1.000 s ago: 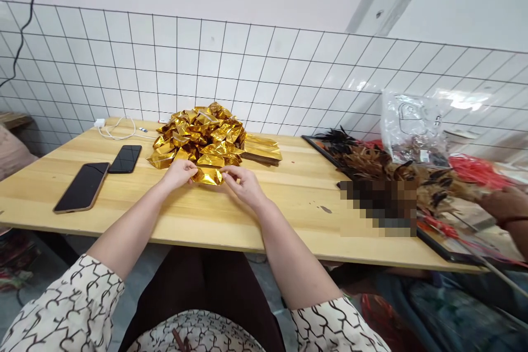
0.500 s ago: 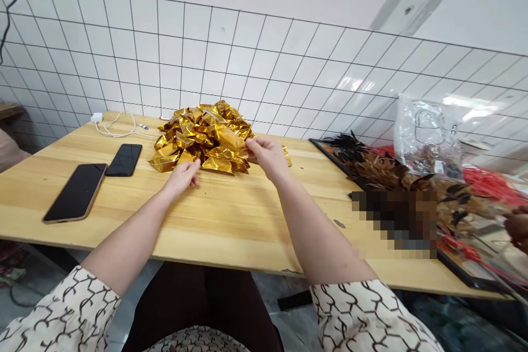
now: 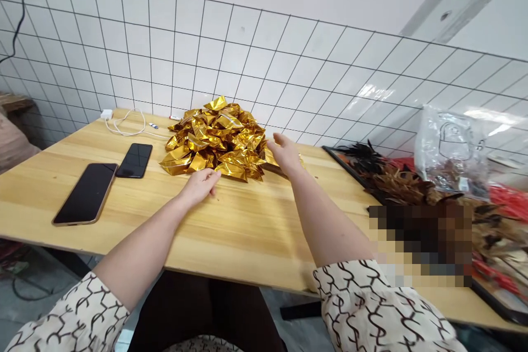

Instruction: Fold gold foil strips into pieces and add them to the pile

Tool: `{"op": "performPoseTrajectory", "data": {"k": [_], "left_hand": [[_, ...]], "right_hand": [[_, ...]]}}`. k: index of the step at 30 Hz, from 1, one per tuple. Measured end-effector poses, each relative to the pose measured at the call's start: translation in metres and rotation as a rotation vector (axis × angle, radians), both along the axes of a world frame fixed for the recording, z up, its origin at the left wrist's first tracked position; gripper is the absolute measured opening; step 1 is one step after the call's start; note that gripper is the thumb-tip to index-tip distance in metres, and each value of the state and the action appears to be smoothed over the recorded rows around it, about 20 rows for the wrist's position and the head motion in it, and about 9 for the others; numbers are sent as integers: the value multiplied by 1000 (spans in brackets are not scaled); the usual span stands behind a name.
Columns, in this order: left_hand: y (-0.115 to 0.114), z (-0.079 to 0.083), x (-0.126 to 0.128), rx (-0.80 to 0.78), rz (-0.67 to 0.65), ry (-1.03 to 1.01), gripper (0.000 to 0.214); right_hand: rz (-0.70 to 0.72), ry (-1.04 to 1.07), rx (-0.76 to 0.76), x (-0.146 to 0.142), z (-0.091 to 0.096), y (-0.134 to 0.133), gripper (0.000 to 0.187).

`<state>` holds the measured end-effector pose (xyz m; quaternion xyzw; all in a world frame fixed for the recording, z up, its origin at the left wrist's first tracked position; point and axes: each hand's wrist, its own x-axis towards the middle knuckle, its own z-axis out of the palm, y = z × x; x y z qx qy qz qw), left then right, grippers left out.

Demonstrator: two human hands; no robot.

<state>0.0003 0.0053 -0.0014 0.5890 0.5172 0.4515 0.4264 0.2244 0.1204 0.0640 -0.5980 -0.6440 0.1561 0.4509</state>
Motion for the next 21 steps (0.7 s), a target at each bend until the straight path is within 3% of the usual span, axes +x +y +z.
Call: {"op": "performPoseTrajectory", "data": {"k": [3, 6, 13, 21], "left_hand": [[-2, 1, 1, 1, -34, 24, 30], [-4, 2, 1, 10, -51, 66, 27], [-9, 3, 0, 18, -66, 128, 23], [-12, 2, 2, 22, -119, 154, 25]], "right_hand": [[-158, -170, -100, 32, -22, -12, 48], [-198, -363, -159, 44, -34, -20, 49], [-126, -797, -176, 23, -35, -20, 46], [-166, -1000, -283, 15, -38, -19, 38]]}}
